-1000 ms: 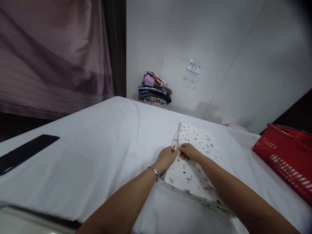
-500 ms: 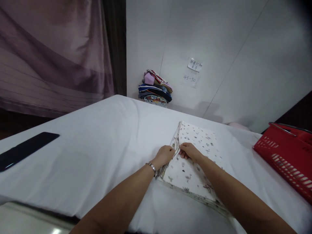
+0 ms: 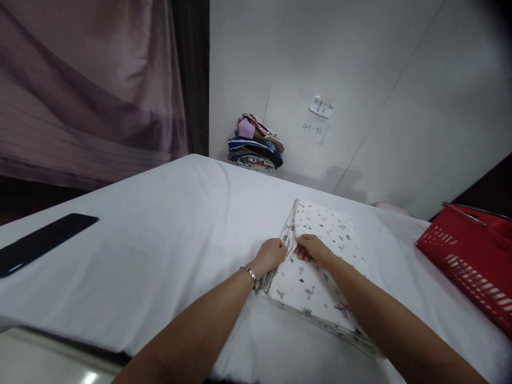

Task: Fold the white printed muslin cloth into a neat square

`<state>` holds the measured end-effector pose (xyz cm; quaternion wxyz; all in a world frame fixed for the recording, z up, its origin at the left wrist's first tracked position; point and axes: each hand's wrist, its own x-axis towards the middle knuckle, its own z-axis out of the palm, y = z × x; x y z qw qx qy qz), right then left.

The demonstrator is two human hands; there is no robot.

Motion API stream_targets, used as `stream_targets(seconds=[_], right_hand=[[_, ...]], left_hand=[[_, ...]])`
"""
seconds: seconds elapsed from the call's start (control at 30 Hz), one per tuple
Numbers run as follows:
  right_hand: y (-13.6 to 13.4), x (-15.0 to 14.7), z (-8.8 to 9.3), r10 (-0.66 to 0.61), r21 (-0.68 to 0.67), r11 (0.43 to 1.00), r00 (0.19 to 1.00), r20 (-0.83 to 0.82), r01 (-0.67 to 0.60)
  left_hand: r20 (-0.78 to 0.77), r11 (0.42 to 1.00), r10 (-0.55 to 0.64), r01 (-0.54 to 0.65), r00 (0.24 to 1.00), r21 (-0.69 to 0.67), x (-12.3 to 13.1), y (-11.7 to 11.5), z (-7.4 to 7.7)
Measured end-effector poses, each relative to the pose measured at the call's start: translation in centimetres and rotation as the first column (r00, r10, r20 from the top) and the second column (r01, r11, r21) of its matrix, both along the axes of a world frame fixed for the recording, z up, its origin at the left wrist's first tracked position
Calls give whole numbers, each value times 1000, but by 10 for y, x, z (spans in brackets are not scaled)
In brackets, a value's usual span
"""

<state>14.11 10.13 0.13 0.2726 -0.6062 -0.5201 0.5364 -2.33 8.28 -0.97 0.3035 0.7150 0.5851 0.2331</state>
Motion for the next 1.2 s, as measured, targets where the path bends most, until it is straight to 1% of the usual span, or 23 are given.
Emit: stream_targets(seconds=[0.23,0.43,0.53,0.63,0.7,0.8,0.87,0.9,1.0,1.07,1.1,1.2], right_hand=[[6,-8,6,25,-44,999,992,126,-20],[6,-15,15,49,-72,997,981,188,-36],[6,-17,18,63,-76,996,976,209,-48],[7,-17,20,84,-86,994,971,224,-66],[9,-16,20,122,-102,990,963,241,-100],[10,-13,18,158,-99,986,954,255,-137],[9,-10,16,142,-78,989,959,244,-126],[8,-8,15,133,-74,990,965,224,-119],[4,-2,12,120,-83,990,985,126,-111],[2,1,10,110,-90,991,992,63,-104],[1,1,10,102,-92,991,993,51,-97],[0,-1,12,83,-107,991,995,55,-77]], left_hand=[[-1,999,-2,2,1000,45,2,-6,2],[39,997,-35,32,999,66,2,-5,-2],[-3,993,-38,38,999,109,4,-8,-1],[-82,982,-59,72,995,175,5,-14,3],[-115,973,-90,112,989,201,6,-18,7],[-60,964,-152,161,987,211,6,-22,11],[34,968,-166,156,986,199,6,-22,11],[85,974,-154,137,984,179,6,-21,10],[183,998,-47,37,982,58,7,-16,7],[182,1000,26,-23,983,-18,6,-13,6],[162,999,37,-31,986,-42,6,-11,5],[70,996,-21,27,997,-88,4,-7,5]])
